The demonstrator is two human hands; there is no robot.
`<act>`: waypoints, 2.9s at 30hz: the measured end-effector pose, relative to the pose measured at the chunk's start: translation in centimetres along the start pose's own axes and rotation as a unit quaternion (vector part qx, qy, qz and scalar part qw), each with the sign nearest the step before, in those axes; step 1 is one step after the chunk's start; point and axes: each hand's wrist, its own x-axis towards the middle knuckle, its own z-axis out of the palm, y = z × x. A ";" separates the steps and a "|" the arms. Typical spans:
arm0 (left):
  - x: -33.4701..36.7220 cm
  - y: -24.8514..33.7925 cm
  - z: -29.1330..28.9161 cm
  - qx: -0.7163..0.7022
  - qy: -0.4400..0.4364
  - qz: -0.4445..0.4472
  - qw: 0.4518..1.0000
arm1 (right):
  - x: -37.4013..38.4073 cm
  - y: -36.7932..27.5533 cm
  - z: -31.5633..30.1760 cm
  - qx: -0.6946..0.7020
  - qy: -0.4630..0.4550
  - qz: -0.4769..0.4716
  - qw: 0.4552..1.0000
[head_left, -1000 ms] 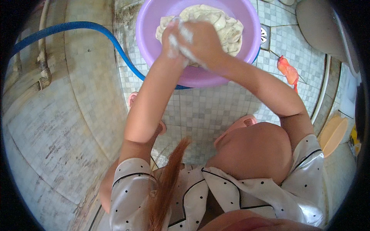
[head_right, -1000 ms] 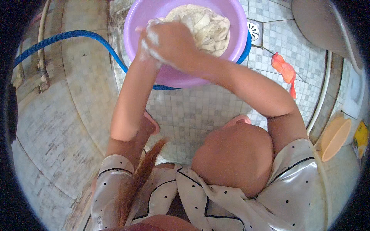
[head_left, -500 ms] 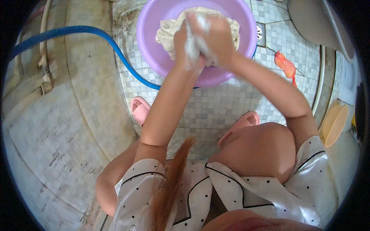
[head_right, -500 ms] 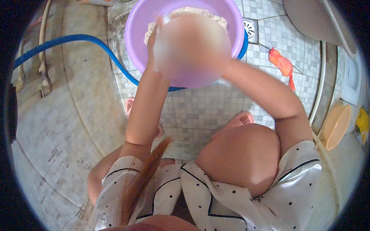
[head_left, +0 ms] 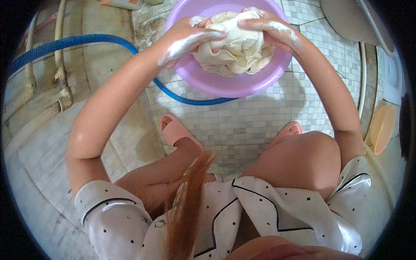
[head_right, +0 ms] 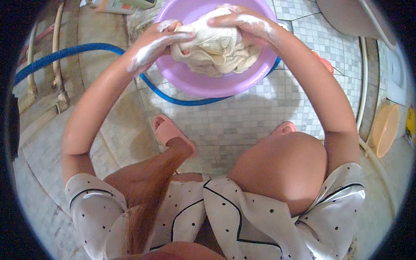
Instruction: The person washes white clothes by hand in a purple basin filled with soapy water, scrubbing the fabric and placing items into a beige bucket.
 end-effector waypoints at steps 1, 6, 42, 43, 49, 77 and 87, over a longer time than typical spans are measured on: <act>-0.8 -0.7 -1.3 0.043 -0.002 0.005 0.999 | 0.5 0.2 0.3 -0.111 -0.047 -0.031 0.992; -4.8 -2.1 -6.2 -0.033 0.030 -0.026 0.999 | 3.0 -1.6 3.7 -0.660 -0.107 -0.261 0.696; 5.8 -6.1 -2.2 -0.395 0.126 0.013 0.910 | 1.8 4.4 5.1 -0.461 0.046 -0.310 0.830; 6.2 -5.7 -1.0 -0.415 0.094 -0.020 0.905 | 2.7 4.9 5.3 -0.520 0.041 -0.405 0.751; 5.8 -8.1 -1.7 -0.501 -0.071 0.120 0.854 | 4.2 2.9 7.6 -0.313 0.080 -0.380 0.867; 1.2 -1.2 -1.3 0.264 -0.080 0.085 0.957 | 0.5 0.2 0.5 0.079 -0.231 -0.020 0.970; 7.1 -8.7 -2.0 -0.339 -0.067 0.071 0.936 | -0.4 4.7 7.0 -0.392 0.114 -0.387 0.827</act>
